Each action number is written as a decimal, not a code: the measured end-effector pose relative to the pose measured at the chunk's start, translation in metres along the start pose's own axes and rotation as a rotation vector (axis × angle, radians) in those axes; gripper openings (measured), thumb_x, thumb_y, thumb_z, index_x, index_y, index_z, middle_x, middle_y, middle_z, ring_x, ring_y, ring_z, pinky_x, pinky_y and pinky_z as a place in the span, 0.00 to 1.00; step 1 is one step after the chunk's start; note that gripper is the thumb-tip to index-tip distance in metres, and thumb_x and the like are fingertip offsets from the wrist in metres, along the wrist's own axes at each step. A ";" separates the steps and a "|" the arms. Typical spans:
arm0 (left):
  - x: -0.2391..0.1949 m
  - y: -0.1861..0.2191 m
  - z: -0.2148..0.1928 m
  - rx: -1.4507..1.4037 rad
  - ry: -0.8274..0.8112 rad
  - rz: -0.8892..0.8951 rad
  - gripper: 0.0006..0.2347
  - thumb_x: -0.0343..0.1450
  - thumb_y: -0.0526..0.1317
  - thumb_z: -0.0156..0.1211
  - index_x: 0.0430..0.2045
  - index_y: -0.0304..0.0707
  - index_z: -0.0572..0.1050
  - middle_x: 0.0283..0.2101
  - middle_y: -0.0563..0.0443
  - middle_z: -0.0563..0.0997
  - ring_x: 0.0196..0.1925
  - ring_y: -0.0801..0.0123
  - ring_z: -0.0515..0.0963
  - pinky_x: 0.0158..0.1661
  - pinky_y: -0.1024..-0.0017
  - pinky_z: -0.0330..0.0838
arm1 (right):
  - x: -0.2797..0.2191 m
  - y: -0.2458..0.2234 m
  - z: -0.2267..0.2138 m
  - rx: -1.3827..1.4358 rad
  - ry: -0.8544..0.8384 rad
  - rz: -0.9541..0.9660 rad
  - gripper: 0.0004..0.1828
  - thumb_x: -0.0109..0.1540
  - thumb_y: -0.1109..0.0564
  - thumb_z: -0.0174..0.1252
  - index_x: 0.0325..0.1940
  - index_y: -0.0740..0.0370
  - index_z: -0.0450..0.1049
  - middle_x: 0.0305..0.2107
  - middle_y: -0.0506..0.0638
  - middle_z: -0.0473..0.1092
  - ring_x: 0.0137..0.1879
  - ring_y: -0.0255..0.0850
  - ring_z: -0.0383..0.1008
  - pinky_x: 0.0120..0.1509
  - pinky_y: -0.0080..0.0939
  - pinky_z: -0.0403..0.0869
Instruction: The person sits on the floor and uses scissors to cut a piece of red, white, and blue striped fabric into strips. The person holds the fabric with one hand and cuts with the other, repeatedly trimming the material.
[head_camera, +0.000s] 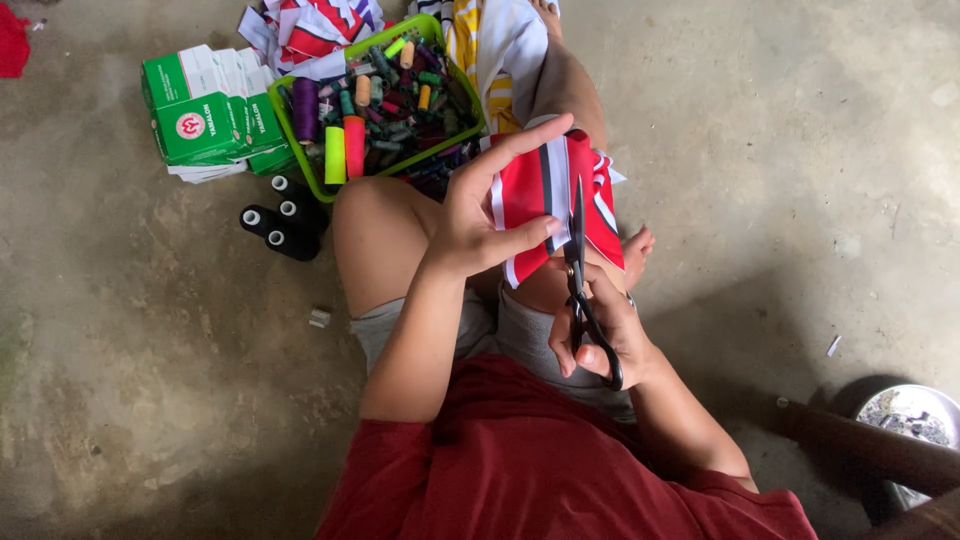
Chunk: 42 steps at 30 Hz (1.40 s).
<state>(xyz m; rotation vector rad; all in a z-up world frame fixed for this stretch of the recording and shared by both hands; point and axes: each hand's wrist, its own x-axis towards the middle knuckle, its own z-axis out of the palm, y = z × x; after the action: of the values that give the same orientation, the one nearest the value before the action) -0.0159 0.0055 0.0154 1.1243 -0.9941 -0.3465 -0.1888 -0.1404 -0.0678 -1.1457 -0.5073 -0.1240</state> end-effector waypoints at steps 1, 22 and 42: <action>0.000 0.000 0.000 0.000 0.001 0.000 0.30 0.67 0.35 0.72 0.67 0.39 0.68 0.67 0.42 0.72 0.72 0.54 0.69 0.70 0.52 0.59 | 0.001 0.000 0.000 0.000 0.000 0.001 0.53 0.62 0.45 0.66 0.73 0.82 0.43 0.18 0.56 0.73 0.18 0.39 0.77 0.24 0.34 0.76; -0.004 0.008 0.002 0.087 -0.071 -0.012 0.32 0.67 0.33 0.71 0.69 0.44 0.66 0.69 0.46 0.70 0.72 0.55 0.70 0.67 0.52 0.65 | -0.005 0.003 0.001 -0.093 0.028 -0.050 0.49 0.63 0.49 0.65 0.72 0.83 0.45 0.16 0.53 0.71 0.17 0.38 0.75 0.23 0.31 0.72; -0.005 0.012 0.000 0.166 -0.085 0.015 0.34 0.67 0.34 0.72 0.70 0.44 0.64 0.71 0.45 0.69 0.73 0.54 0.69 0.67 0.50 0.66 | -0.013 0.010 0.001 -0.119 0.052 -0.005 0.47 0.63 0.56 0.64 0.74 0.80 0.43 0.16 0.54 0.72 0.17 0.38 0.74 0.22 0.32 0.71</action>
<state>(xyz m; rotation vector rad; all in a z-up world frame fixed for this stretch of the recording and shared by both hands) -0.0214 0.0139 0.0230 1.2600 -1.1217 -0.3061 -0.1967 -0.1372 -0.0815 -1.2539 -0.4614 -0.1904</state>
